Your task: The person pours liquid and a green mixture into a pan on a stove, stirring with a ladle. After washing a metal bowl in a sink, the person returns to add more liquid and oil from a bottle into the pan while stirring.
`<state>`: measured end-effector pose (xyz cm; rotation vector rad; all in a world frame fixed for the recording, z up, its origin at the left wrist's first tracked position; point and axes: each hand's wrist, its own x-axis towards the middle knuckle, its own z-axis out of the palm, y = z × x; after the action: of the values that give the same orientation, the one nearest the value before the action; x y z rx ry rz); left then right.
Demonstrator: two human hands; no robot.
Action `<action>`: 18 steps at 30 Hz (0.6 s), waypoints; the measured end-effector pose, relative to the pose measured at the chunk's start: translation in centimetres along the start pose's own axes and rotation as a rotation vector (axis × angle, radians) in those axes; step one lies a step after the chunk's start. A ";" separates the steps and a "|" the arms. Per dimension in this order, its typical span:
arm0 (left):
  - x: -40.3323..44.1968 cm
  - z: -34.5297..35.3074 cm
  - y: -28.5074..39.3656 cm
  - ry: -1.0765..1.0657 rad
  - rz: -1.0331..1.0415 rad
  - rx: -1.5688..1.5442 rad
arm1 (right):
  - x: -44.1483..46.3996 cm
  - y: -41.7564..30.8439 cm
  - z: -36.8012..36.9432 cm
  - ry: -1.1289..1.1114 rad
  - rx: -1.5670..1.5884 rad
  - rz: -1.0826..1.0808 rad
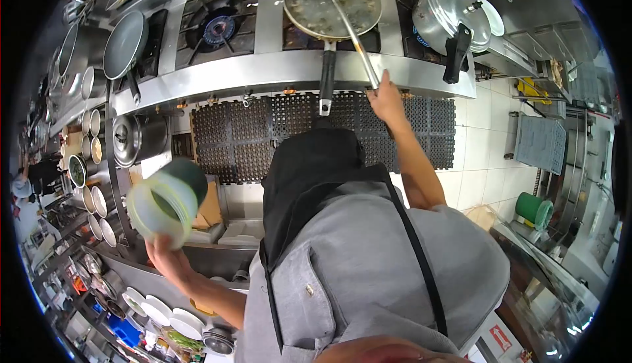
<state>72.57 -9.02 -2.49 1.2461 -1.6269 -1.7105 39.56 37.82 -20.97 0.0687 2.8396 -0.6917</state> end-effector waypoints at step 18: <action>11.9 31.8 12.9 -0.401 0.276 0.284 | -4.1 -1.8 -12.0 -0.294 0.949 0.133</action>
<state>36.91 -4.59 2.67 0.7707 -2.2230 -1.6671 40.97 41.79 -8.87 0.2704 1.9829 -1.7606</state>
